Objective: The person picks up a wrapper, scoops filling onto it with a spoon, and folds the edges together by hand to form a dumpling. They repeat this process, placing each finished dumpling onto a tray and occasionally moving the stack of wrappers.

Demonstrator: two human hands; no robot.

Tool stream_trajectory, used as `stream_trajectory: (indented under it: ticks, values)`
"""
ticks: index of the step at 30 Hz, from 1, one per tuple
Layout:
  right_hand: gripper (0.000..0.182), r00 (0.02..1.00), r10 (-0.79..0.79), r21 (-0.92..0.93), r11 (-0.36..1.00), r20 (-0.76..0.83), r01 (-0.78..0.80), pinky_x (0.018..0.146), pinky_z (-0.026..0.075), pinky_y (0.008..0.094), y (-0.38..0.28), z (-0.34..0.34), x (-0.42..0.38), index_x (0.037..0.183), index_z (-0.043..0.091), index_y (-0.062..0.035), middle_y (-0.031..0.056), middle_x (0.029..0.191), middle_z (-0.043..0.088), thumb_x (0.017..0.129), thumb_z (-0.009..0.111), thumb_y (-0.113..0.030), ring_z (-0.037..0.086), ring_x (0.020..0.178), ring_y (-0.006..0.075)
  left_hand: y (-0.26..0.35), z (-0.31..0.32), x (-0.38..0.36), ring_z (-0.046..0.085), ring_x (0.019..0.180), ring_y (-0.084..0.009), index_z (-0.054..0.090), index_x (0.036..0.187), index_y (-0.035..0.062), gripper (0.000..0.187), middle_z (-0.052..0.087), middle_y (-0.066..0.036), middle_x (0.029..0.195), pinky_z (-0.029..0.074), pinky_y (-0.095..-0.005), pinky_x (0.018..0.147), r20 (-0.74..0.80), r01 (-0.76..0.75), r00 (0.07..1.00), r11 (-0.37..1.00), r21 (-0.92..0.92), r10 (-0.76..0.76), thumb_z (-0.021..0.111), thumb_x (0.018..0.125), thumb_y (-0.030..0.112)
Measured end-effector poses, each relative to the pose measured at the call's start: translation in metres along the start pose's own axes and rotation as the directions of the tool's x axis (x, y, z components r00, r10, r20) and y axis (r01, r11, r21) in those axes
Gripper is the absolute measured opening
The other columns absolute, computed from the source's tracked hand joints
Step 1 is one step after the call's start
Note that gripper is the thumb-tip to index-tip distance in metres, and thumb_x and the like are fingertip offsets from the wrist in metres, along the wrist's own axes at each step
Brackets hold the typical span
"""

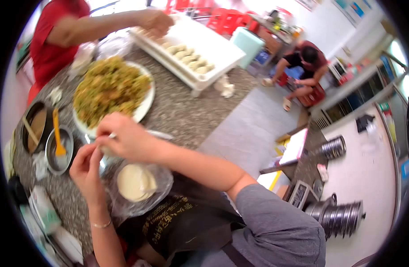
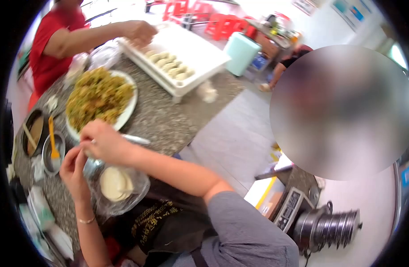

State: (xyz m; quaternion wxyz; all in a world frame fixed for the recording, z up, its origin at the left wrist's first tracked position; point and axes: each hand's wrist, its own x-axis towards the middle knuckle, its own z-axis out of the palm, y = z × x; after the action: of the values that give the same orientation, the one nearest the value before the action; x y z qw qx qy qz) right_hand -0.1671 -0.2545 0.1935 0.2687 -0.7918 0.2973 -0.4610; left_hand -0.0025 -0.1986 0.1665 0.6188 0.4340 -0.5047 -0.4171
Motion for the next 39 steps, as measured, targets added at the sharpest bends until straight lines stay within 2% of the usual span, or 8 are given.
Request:
stream_trajectory:
  ticks: [7, 9, 10, 23, 29, 31, 35, 39]
  values:
    - [0.011, 0.998, -0.046, 0.005, 0.999, -0.053, 0.046, 0.077, 0.044, 0.0411, -0.001, 0.010, 0.001, 0.080, 0.059, -0.0014, 0.0133, 0.081, 0.060, 0.082, 0.063, -0.011, 0.056, 0.083, 0.0316, -0.017, -0.010, -0.002, 0.061, 0.098, -0.0114, 0.061, 0.112, 0.0024, 0.018, 0.063, -0.004, 0.108, 0.050, -0.0253, 0.086, 0.025, 0.026, 0.999, 0.996, -0.086, -0.024, 0.060, 0.097, 0.012]
    - [0.011, 0.993, -0.043, 0.059, 0.997, -0.114, 0.050, 0.077, 0.043, 0.0414, -0.001, 0.015, 0.001, 0.080, 0.058, -0.0018, 0.0131, 0.081, 0.060, 0.082, 0.063, -0.011, 0.056, 0.082, 0.0318, -0.024, -0.014, 0.001, 0.060, 0.107, -0.0141, 0.054, 0.121, 0.0054, 0.025, 0.059, -0.005, 0.120, 0.050, -0.0279, 0.089, 0.097, 0.235, 0.972, 0.852, -0.468, -0.215, 0.058, 0.098, 0.016]
    - [0.011, 0.994, -0.030, 0.066, 0.997, -0.100, 0.037, 0.079, 0.041, 0.0415, 0.000, 0.017, 0.001, 0.081, 0.058, -0.0024, 0.0124, 0.082, 0.059, 0.082, 0.063, -0.012, 0.055, 0.084, 0.0317, -0.025, -0.017, 0.002, 0.059, 0.112, -0.0163, 0.049, 0.126, 0.0071, 0.029, 0.057, -0.006, 0.126, 0.051, -0.0310, 0.091, 0.164, 0.295, 0.956, 0.814, -0.500, -0.245, 0.055, 0.100, 0.017]
    - [0.013, 0.987, -0.106, -0.107, 0.990, -0.117, 0.093, 0.079, 0.041, 0.0408, -0.003, 0.026, 0.001, 0.081, 0.058, -0.0031, 0.0108, 0.082, 0.059, 0.083, 0.065, -0.014, 0.056, 0.084, 0.0310, -0.016, -0.016, 0.000, 0.059, 0.104, -0.0131, 0.053, 0.111, 0.0083, 0.014, 0.060, -0.003, 0.108, 0.051, -0.0330, 0.085, 0.075, 0.208, 0.978, 0.870, -0.446, -0.195, 0.057, 0.098, 0.011]
    - [0.017, 0.991, 0.040, 0.100, 0.995, -0.126, -0.028, 0.075, 0.046, 0.0422, -0.006, 0.014, 0.006, 0.082, 0.063, 0.0002, 0.0156, 0.081, 0.063, 0.081, 0.069, -0.016, 0.060, 0.081, 0.0336, 0.003, -0.003, 0.000, 0.059, 0.109, -0.0170, 0.052, 0.125, 0.0045, 0.027, 0.061, -0.008, 0.118, 0.050, -0.0354, 0.094, 0.176, 0.295, 0.954, 0.849, -0.438, -0.241, 0.052, 0.099, 0.011]
    - [0.016, 0.995, 0.041, 0.016, 0.999, -0.095, -0.039, 0.075, 0.048, 0.0392, -0.007, 0.008, 0.006, 0.086, 0.064, 0.0026, 0.0159, 0.082, 0.065, 0.083, 0.067, -0.013, 0.063, 0.083, 0.0303, 0.008, 0.000, -0.001, 0.060, 0.110, -0.0197, 0.051, 0.127, 0.0036, 0.030, 0.061, -0.009, 0.120, 0.050, -0.0353, 0.096, 0.232, 0.321, 0.945, 0.801, -0.505, -0.233, 0.053, 0.099, 0.013]
    - [0.011, 0.945, 0.323, 0.342, 0.884, 0.043, -0.318, 0.081, 0.049, 0.0246, 0.000, 0.001, 0.009, 0.094, 0.066, 0.0018, 0.0039, 0.093, 0.067, 0.093, 0.061, -0.009, 0.061, 0.089, 0.0093, 0.005, -0.009, 0.004, 0.063, 0.112, -0.0279, 0.052, 0.127, -0.0019, 0.035, 0.063, -0.012, 0.117, 0.051, -0.0360, 0.099, 0.334, 0.415, 0.907, 0.678, -0.607, -0.257, 0.054, 0.100, 0.020]
    - [0.014, 0.945, 0.261, 0.378, 0.869, 0.198, -0.319, 0.082, 0.049, 0.0239, 0.001, -0.011, 0.012, 0.103, 0.067, 0.0022, 0.0043, 0.095, 0.069, 0.094, 0.061, -0.007, 0.062, 0.089, 0.0090, 0.007, -0.013, 0.004, 0.063, 0.110, -0.0306, 0.051, 0.129, -0.0041, 0.039, 0.063, -0.013, 0.117, 0.052, -0.0360, 0.099, 0.407, 0.500, 0.863, 0.622, -0.603, -0.298, 0.051, 0.101, 0.024]
